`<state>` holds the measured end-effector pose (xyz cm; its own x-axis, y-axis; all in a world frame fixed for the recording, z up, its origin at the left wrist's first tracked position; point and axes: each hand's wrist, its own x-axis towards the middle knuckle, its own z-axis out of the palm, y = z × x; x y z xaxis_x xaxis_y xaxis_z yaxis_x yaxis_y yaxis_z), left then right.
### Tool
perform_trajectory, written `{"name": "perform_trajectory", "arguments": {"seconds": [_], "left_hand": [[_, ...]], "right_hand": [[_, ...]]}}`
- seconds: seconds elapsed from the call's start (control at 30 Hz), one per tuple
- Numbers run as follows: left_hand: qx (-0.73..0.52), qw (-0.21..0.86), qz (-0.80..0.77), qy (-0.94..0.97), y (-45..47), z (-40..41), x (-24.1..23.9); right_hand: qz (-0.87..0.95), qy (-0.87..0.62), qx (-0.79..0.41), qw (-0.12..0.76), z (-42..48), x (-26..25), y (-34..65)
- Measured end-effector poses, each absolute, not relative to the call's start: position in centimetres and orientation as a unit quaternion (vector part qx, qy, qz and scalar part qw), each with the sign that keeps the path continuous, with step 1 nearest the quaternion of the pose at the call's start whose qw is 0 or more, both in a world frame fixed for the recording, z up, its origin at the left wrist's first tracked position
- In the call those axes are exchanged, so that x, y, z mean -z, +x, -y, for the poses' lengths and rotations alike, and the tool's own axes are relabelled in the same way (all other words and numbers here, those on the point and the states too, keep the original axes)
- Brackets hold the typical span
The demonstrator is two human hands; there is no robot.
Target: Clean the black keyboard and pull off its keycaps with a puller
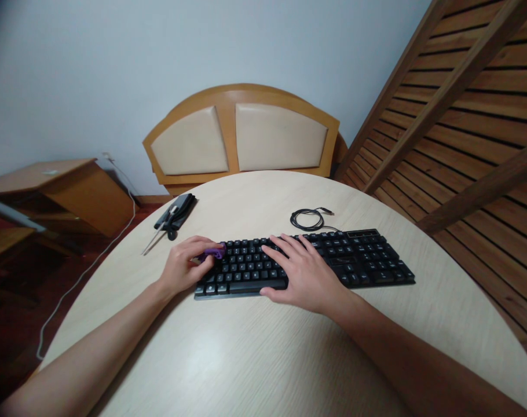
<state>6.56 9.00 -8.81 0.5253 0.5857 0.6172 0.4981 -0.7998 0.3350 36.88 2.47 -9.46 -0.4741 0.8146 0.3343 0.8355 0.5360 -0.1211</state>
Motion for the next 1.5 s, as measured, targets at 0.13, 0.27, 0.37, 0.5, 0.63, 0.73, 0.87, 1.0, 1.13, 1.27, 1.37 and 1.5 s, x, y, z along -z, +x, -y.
{"name": "perform_trajectory", "arguments": {"seconds": [0.13, 0.27, 0.37, 0.5, 0.63, 0.73, 0.87, 1.0, 1.13, 1.27, 1.37, 1.5], "left_hand": [[-0.366, 0.051, -0.278, 0.887, 6.8, -8.7, 8.6], [-0.357, 0.055, -0.258, 0.896, 6.9, -8.7, 8.3], [-0.349, 0.047, -0.242, 0.904, 6.8, -8.7, 8.2], [-0.336, 0.033, -0.208, 0.918, 6.9, -8.4, 8.1], [-0.331, 0.029, -0.188, 0.924, 7.0, -8.1, 8.0], [-0.330, 0.024, -0.185, 0.925, 7.0, -8.1, 8.0], [-0.319, -0.004, -0.161, 0.934, 7.0, -7.9, 7.7], [-0.316, -0.006, -0.143, 0.938, 7.3, -7.5, 7.4], [-0.323, 0.023, -0.142, 0.936, 7.2, -7.4, 7.5], [-0.375, -0.008, -0.216, 0.901, 6.6, -7.9, 7.9], [-0.371, -0.039, -0.313, 0.874, 6.1, -8.4, 8.0], [-0.335, -0.029, -0.347, 0.876, 5.9, -8.9, 8.2]], "right_hand": [[0.859, -0.479, 0.035, 0.178, -2.5, 9.5, 36.9], [0.859, -0.479, 0.036, 0.178, -2.5, 9.6, 37.0], [0.859, -0.480, 0.038, 0.175, -2.5, 9.6, 37.0], [0.858, -0.481, 0.033, 0.173, -2.5, 9.5, 37.0], [0.856, -0.485, 0.028, 0.176, -2.4, 9.5, 36.9], [0.856, -0.483, 0.028, 0.182, -2.4, 9.5, 36.9], [0.857, -0.480, 0.028, 0.185, -2.5, 9.6, 37.0], [0.858, -0.479, 0.028, 0.182, -2.5, 9.5, 37.0], [0.858, -0.480, 0.026, 0.180, -2.5, 9.5, 37.0], [0.859, -0.481, 0.025, 0.176, -2.5, 9.6, 37.0], [0.859, -0.479, 0.022, 0.178, -2.6, 9.7, 37.0], [0.860, -0.478, 0.027, 0.179, -2.7, 9.7, 37.0]]}}
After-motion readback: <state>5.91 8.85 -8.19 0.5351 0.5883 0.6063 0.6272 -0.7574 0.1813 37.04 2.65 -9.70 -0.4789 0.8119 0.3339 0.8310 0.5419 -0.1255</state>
